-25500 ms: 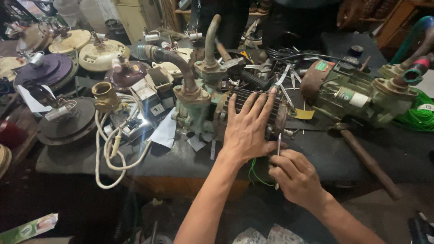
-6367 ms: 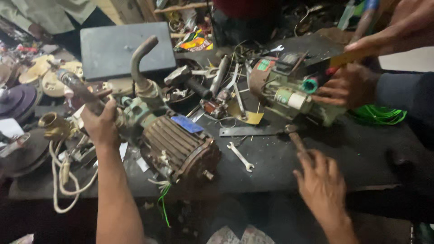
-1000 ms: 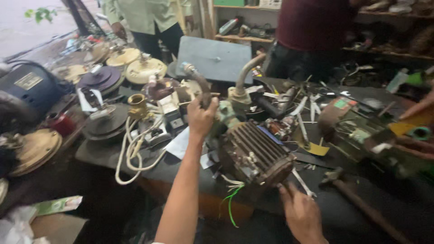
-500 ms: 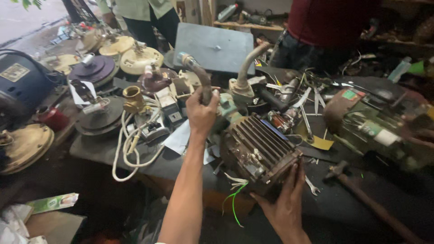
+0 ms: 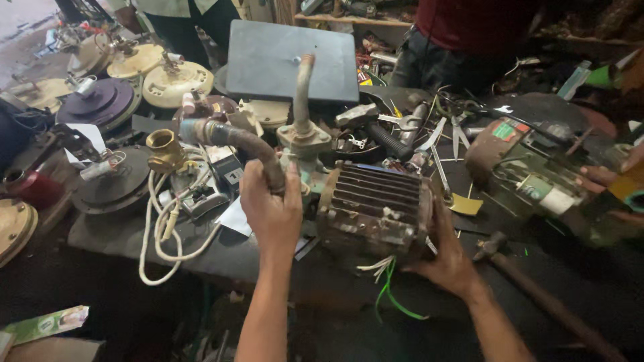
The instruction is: The person works on an electrical motor on a cluttered workbench, using a wrench to tighten bolts and then wrapping electrical wires with green tape. The person handles the motor and wires directly while another person works nearby.
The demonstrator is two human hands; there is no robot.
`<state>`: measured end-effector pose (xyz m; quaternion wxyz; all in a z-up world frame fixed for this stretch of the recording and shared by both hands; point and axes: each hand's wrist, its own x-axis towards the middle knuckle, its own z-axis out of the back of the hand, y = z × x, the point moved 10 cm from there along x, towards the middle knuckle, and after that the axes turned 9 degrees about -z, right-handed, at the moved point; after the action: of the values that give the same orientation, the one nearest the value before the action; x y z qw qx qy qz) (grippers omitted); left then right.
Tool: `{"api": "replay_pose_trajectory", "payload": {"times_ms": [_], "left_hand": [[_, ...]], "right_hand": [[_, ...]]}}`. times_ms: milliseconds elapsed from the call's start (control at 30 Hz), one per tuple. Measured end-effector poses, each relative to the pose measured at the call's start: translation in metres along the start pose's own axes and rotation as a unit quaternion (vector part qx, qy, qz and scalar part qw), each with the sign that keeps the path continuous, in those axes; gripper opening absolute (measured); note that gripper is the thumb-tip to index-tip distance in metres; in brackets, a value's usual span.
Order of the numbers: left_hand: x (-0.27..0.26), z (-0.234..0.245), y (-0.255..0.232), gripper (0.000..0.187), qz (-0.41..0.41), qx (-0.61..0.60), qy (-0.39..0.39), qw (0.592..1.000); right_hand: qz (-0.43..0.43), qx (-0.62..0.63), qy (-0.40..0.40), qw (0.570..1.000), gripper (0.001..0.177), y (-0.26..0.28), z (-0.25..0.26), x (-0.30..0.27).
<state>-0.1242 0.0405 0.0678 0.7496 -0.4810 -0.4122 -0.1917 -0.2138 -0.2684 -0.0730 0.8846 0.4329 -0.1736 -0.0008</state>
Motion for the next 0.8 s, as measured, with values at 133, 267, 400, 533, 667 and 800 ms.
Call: {"api": "replay_pose_trajectory", "payload": {"times_ms": [133, 267, 400, 533, 667, 800], "left_hand": [[-0.003, 0.004, -0.009, 0.026, -0.007, 0.018, 0.025, 0.999], [-0.011, 0.010, -0.017, 0.043, -0.035, 0.002, 0.015, 0.999], [-0.065, 0.028, -0.038, 0.079, -0.030, -0.041, -0.053, 0.997], [-0.133, 0.003, -0.047, 0.091, 0.041, -0.127, 0.021, 0.991], [-0.163, -0.034, -0.041, 0.073, 0.103, -0.171, 0.138, 0.970], [-0.160, -0.039, -0.045, 0.058, 0.105, -0.154, 0.155, 0.970]], "right_hand": [[0.033, 0.028, 0.036, 0.998, 0.142, 0.003, 0.004, 0.016], [0.019, -0.042, -0.009, 0.999, 0.136, 0.013, 0.011, 0.004], [0.066, -0.092, -0.134, 0.984, 0.103, 0.039, 0.038, -0.040], [-0.190, -0.028, -0.128, 0.973, 0.050, -0.005, 0.046, -0.090], [-0.207, 0.141, -0.037, 0.967, 0.041, 0.000, 0.019, -0.113], [-0.091, 0.026, -0.061, 0.994, 0.021, 0.041, 0.019, -0.112]]}}
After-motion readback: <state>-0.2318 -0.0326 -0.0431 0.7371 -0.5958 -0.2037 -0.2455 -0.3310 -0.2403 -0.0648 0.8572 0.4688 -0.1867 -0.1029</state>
